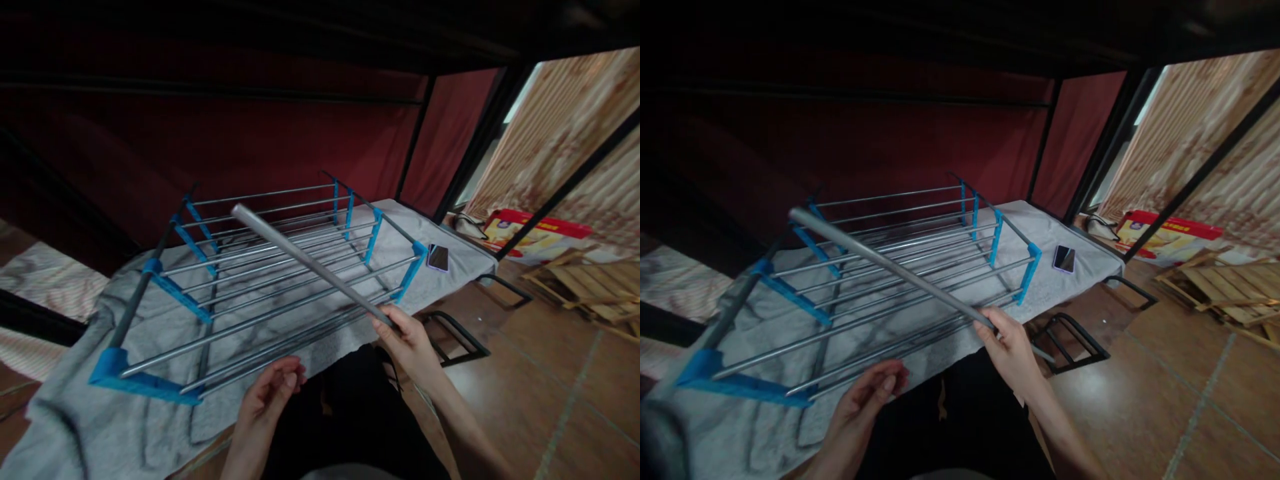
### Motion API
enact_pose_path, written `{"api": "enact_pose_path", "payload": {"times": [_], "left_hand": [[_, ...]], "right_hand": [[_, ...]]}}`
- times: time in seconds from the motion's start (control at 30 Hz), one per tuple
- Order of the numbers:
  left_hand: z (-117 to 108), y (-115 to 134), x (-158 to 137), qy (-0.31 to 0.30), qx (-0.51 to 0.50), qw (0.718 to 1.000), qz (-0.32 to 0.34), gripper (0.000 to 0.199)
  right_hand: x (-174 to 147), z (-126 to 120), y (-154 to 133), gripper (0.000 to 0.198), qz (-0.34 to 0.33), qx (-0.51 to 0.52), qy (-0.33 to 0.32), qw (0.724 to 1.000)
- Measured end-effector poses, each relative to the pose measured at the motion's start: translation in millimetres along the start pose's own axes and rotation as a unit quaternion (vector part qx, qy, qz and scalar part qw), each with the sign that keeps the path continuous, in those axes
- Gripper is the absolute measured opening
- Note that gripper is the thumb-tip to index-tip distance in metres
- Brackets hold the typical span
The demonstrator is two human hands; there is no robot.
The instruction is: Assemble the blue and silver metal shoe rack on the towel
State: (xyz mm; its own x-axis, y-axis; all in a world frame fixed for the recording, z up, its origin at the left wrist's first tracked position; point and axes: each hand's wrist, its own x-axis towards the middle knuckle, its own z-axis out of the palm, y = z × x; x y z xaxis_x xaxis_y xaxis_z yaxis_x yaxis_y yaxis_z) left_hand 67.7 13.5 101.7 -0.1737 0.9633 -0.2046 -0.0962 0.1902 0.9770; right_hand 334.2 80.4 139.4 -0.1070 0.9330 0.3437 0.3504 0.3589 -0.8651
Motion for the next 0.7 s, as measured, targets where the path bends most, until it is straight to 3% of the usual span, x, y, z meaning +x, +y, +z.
{"api": "enact_pose_path", "payload": {"times": [0.37, 0.7], "left_hand": [[-19, 15, 2, 0.143, -0.189, 0.965, 0.117, 0.043], [-34, 16, -3, 0.192, -0.174, 0.958, 0.126, 0.030]], "right_hand": [[-42, 29, 57, 0.026, -0.032, -0.144, -0.146, 0.978], [-55, 47, 77, 0.027, -0.052, -0.172, -0.189, 0.965]]}}
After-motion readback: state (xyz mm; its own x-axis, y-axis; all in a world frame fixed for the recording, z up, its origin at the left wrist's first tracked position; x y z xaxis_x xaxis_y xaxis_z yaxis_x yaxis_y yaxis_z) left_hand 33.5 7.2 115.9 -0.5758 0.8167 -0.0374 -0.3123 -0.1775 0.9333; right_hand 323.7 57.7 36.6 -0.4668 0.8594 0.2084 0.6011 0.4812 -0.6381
